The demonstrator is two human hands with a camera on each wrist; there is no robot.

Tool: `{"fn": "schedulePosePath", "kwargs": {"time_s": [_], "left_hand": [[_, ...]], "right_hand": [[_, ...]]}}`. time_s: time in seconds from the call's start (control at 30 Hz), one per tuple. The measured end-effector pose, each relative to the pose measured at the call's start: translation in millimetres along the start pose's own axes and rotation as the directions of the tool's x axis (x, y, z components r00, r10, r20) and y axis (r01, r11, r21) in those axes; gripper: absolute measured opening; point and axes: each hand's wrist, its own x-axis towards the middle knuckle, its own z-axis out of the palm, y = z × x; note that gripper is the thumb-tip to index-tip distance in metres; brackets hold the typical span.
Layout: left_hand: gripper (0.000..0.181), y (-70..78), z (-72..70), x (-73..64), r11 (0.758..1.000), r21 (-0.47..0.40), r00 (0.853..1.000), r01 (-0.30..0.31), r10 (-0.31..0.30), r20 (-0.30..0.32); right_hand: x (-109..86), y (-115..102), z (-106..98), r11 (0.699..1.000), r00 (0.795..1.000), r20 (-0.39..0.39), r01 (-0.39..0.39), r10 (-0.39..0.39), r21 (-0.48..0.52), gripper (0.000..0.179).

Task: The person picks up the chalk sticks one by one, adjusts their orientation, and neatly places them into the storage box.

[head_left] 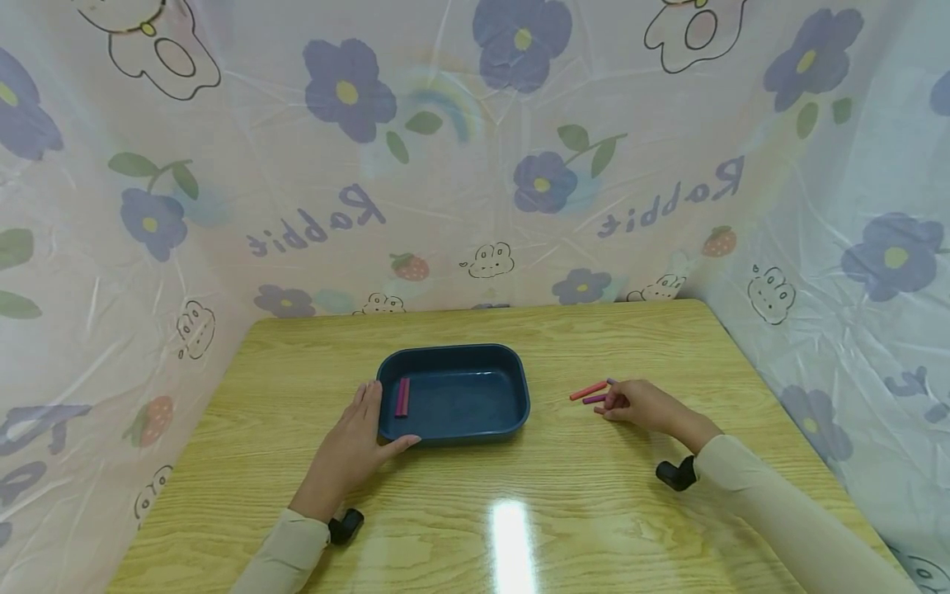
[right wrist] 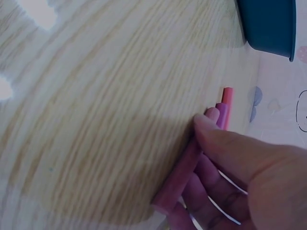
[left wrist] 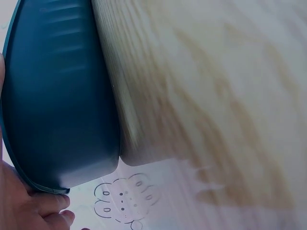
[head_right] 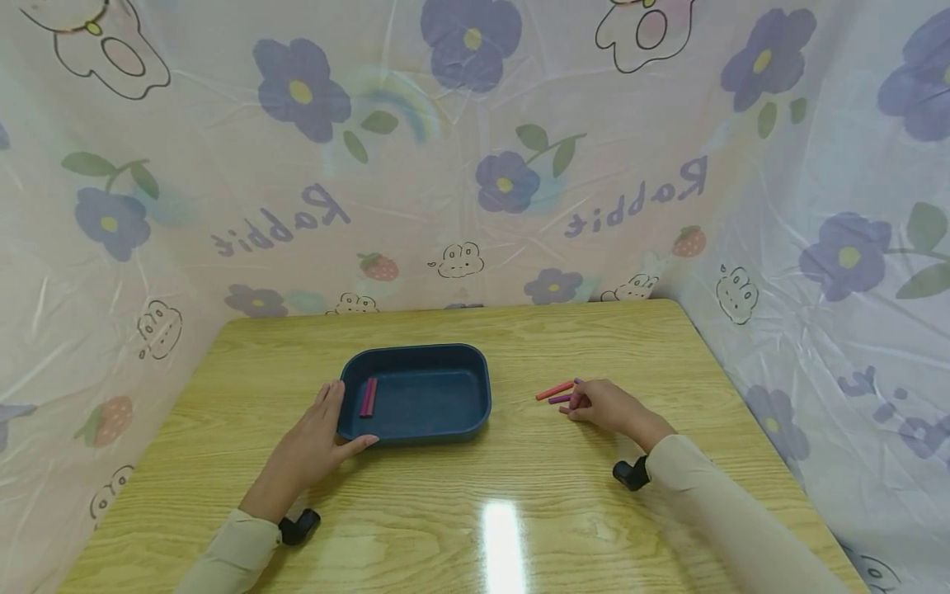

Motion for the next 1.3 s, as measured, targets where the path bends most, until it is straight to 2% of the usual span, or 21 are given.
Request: {"fn": "schedulePosePath", "kwargs": {"time_s": [0.23, 0.63, 0.93, 1.13, 1.3], "left_hand": [[0.11, 0.2, 0.6, -0.2, 1.0, 0.002, 1.0, -0.002, 0.003, -0.002], [0.11, 1.5, -0.5, -0.2, 1.0, 0.019, 1.0, -0.001, 0.001, -0.006], [0.11, 1.9, -2.5, -0.5, 1.0, 0.011, 1.0, 0.001, -0.001, 0.005], [0.111, 1.7, -2.2, -0.3, 1.0, 0.012, 1.0, 0.001, -0.002, 0.012], [0.111, 1.8, -1.3, 0.0, 1.0, 0.016, 1.0, -0.001, 0.001, 0.007]], "right_hand": [[-0.5, 0.8, -0.1, 1.0, 1.0, 0.029, -0.014, 0.013, 0.023, 0.007], [-1.6, 0.2, -1.1, 1.0, 1.0, 0.017, 0.016, -0.016, -0.007, 0.007], [-2.1, -1.2, -1.3, 1.0, 1.0, 0.027, -0.009, 0.009, 0.014, 0.009], [0.1, -7.7, -5.3, 0.998, 1.0, 0.026, -0.005, 0.003, 0.062, 0.013], [2.3, -16.2, -10.7, 0.987, 0.999, 0.04, -0.029, 0.023, 0.158, 0.019]]}}
